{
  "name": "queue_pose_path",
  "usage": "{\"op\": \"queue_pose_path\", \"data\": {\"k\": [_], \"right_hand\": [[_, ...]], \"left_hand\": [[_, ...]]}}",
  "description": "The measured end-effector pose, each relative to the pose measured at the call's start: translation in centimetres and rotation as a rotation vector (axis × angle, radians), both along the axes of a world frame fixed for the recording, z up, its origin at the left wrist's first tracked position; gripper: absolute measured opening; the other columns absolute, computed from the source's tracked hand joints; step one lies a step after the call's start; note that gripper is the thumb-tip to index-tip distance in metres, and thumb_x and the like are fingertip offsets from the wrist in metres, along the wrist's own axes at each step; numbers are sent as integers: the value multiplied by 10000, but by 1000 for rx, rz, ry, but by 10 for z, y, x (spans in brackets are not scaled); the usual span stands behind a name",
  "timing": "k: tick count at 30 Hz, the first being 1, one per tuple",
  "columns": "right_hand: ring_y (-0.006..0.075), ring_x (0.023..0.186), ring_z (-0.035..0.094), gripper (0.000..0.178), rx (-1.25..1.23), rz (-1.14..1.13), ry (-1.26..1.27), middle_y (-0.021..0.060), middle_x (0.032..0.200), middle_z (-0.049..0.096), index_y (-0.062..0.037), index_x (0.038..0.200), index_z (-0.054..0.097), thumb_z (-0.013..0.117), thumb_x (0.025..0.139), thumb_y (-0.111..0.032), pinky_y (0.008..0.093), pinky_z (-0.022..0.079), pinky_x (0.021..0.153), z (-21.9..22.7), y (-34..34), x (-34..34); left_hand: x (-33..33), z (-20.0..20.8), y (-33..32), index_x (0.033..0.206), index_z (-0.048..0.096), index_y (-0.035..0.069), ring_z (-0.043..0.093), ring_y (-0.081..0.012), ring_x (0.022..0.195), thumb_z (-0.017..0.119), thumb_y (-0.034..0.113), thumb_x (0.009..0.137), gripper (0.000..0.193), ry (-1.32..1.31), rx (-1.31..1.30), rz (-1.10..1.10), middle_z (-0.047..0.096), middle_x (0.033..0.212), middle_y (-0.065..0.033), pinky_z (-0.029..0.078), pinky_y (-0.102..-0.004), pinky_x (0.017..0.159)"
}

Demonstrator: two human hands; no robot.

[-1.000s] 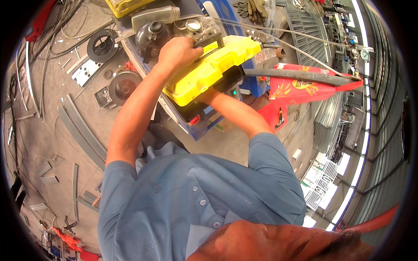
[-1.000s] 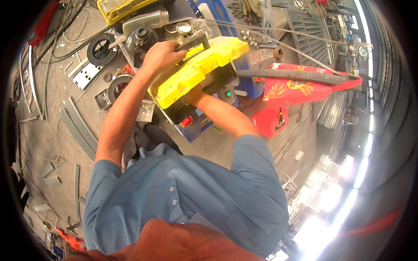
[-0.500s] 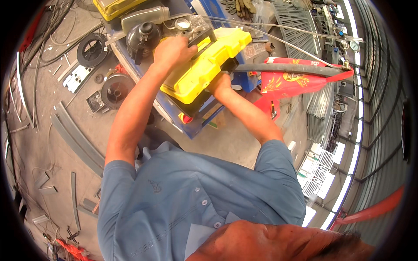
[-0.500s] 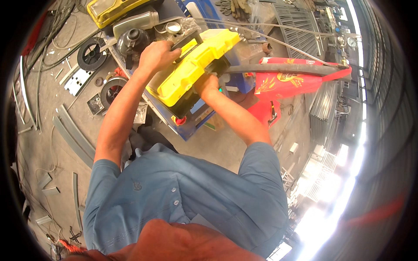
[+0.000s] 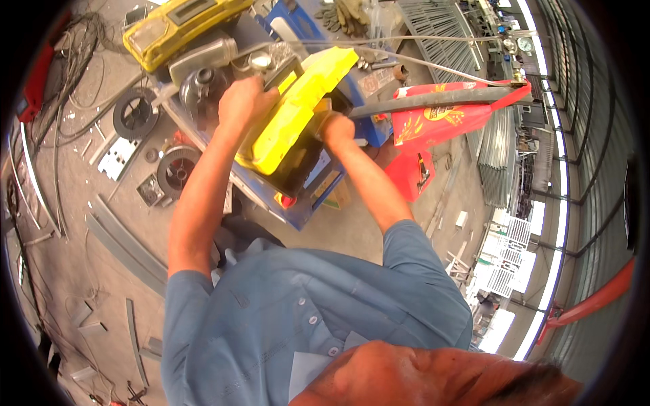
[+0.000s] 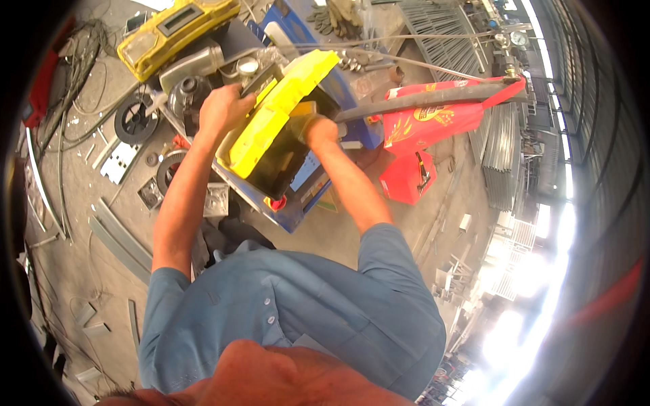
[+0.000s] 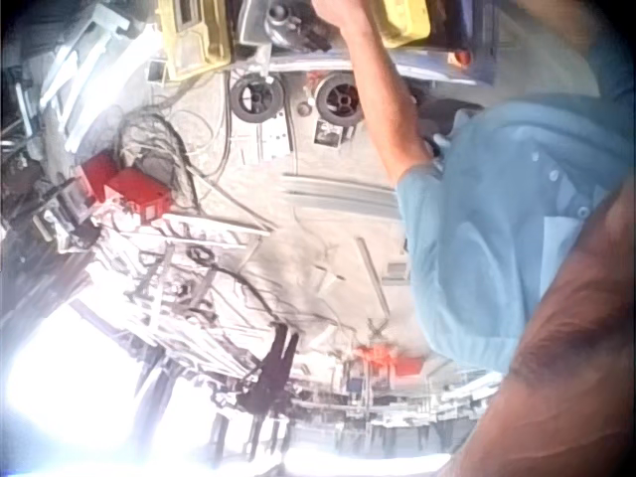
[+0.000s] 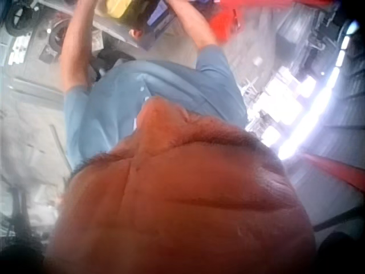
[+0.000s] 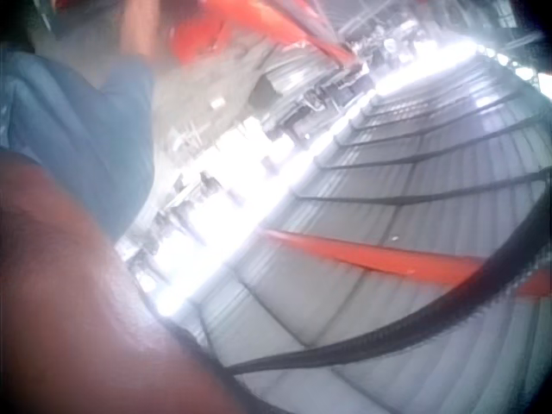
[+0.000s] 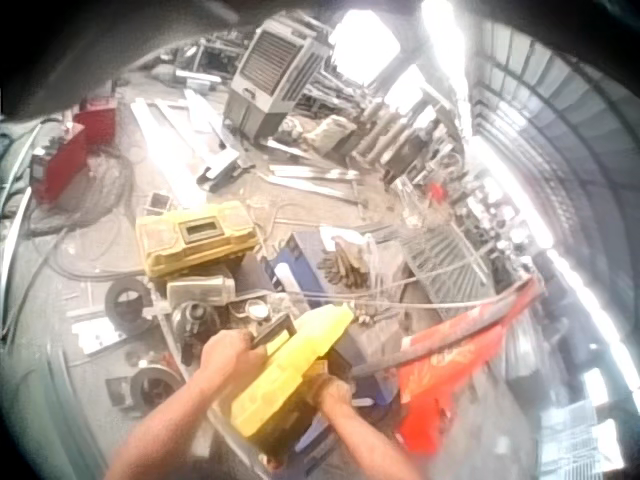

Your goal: The person handles small metal parts and a welding torch, then welds joints on a metal frame structure. The person also moves metal bars and adjusts the frame during the process.

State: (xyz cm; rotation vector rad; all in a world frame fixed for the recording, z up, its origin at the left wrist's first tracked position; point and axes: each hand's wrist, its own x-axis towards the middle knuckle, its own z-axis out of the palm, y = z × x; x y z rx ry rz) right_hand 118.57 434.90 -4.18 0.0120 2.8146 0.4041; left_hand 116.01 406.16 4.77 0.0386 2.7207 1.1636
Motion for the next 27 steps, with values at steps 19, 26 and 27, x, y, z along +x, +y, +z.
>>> {"op": "queue_pose_path", "data": {"k": [19,26,27], "right_hand": [[234,823,753,158,123,348,-93,62,935,776,-146,898,782,633,853,-178,379,561,666,0,-8,-7],[344,926,726,234,-762,-28,-17,161,1009,751,-67,950,760,621,838,-218,440,578,778,51,26,0],[360,931,720,241,-1040,-101,-24,173,1005,747,-61,951,753,624,834,-228,454,578,789,55,36,4]], "left_hand": [[1,12,9,950,724,7,690,-421,925,592,392,828,425,53,-19,28,711,934,-259,538,-502,836],[6,20,18,921,706,-8,684,-433,904,593,383,829,417,99,-68,-12,704,906,-269,532,-517,821],[8,20,24,916,704,-8,684,-433,900,596,382,829,414,106,-74,-28,704,900,-268,532,-519,818]]}}
